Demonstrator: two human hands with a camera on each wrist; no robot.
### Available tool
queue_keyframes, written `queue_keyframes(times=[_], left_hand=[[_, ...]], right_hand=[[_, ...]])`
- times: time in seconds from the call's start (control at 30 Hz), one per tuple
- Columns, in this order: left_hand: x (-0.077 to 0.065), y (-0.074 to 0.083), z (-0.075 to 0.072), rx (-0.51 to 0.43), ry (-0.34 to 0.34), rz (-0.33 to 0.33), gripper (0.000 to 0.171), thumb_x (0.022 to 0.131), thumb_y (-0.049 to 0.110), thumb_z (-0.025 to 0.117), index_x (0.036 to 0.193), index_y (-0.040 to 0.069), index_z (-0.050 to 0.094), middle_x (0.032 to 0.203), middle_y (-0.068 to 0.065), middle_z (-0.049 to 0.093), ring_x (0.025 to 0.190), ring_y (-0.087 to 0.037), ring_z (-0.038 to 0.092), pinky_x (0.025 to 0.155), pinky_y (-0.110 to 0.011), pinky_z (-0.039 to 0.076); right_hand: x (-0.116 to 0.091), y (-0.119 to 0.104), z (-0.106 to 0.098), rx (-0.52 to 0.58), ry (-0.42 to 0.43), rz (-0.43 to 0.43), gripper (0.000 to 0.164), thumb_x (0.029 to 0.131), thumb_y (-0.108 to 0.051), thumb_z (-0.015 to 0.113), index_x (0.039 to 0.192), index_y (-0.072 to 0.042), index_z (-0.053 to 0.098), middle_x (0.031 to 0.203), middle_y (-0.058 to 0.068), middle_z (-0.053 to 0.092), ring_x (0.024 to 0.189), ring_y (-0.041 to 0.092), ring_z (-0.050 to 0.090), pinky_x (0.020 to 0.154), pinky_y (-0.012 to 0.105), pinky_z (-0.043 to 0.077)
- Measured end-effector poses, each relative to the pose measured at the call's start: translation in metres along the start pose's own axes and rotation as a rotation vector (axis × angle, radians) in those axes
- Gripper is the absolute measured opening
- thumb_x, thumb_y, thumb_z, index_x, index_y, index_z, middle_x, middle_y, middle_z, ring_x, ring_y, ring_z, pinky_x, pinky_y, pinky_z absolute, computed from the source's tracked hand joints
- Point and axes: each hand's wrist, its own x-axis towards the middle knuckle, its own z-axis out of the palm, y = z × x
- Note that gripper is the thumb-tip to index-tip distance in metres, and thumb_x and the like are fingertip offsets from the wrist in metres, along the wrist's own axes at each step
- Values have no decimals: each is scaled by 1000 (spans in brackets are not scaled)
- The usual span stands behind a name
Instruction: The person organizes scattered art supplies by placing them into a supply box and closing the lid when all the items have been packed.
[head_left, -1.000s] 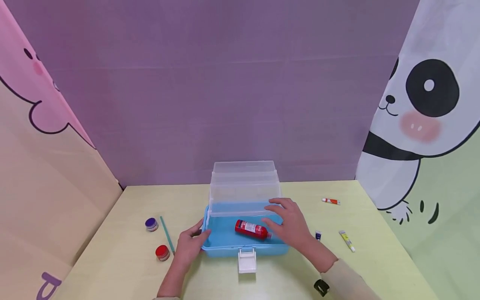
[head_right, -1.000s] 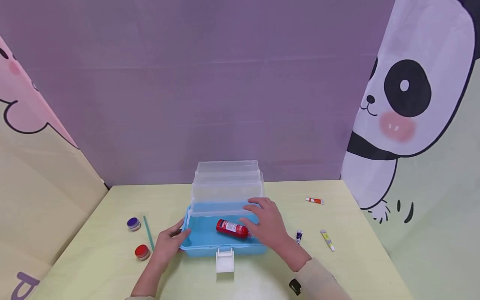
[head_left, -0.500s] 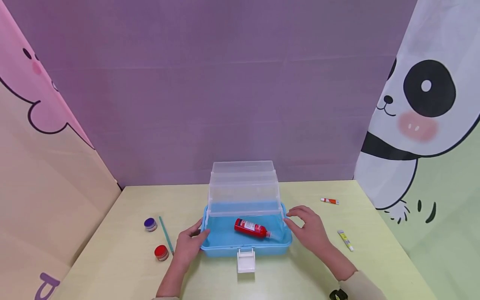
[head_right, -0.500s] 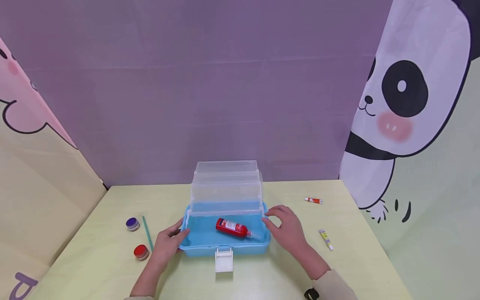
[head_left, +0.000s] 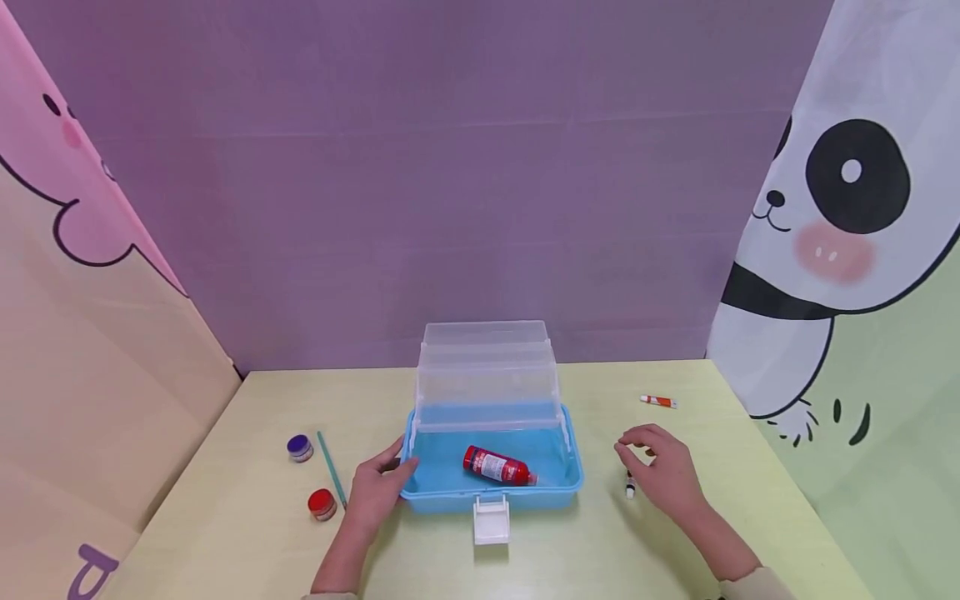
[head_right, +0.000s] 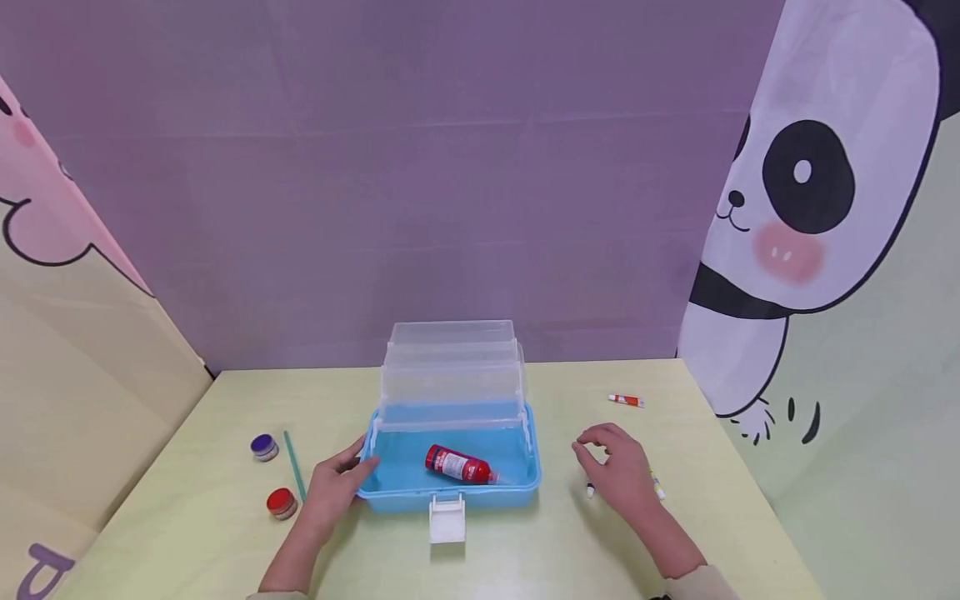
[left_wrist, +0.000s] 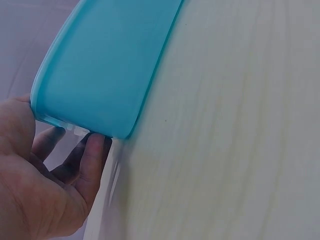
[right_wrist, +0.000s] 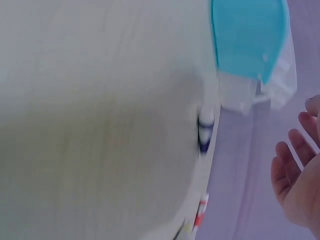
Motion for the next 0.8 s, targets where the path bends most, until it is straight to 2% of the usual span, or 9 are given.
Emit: queue_keyframes(times=[0.1, 0.17, 0.3, 0.4, 0.6, 0.8], left_hand=[[0, 0, 0, 0, -2, 2, 61, 91, 34, 69, 145, 19, 46, 118, -19, 55, 95, -29, 55, 69, -31, 55], [0, 0, 0, 0, 0, -1, 60, 91, 33, 69, 145, 18, 47, 118, -19, 55, 95, -29, 55, 69, -30, 55], [0, 1, 0, 7, 4, -7, 61, 91, 33, 69, 145, 19, 46, 119, -18, 55, 99, -30, 55, 69, -30, 55], [-1, 3, 0, 14, 0, -9, 62, 90, 35, 69, 146, 19, 46, 121, -18, 55, 102, -31, 54, 70, -30, 55], [-1, 2, 0, 14, -9, -12, 62, 90, 36, 69, 146, 20, 46, 121, -18, 55, 102, -31, 54, 70, -31, 55], [-1, 1, -1, 22, -11, -18, 64, 90, 38, 69, 146, 20, 45, 123, -19, 54, 102, -31, 54, 70, -30, 55]], right_hand=[[0, 8, -12, -54, 25, 59, 8, 82, -8, 76, 88, -13, 73, 89, -3, 67, 79, 22, 64, 65, 38, 53], [-1, 14, -21, -102, 21, 134, 5, 84, -10, 75, 88, -10, 73, 90, 2, 68, 79, 24, 64, 65, 37, 52], [-4, 21, -39, -202, -61, 313, 15, 88, -18, 69, 94, -6, 74, 98, 14, 68, 82, 28, 64, 66, 39, 49], [-6, 25, -51, -248, -137, 413, 22, 89, -24, 66, 97, -4, 73, 99, 17, 68, 83, 29, 63, 63, 39, 48], [-11, 36, -72, -319, -282, 525, 33, 90, -33, 63, 100, -2, 72, 96, 14, 70, 73, 23, 61, 52, 34, 44], [-18, 42, -80, -334, -346, 589, 32, 87, -36, 65, 93, -6, 74, 81, 3, 69, 63, 17, 54, 49, 33, 40]])
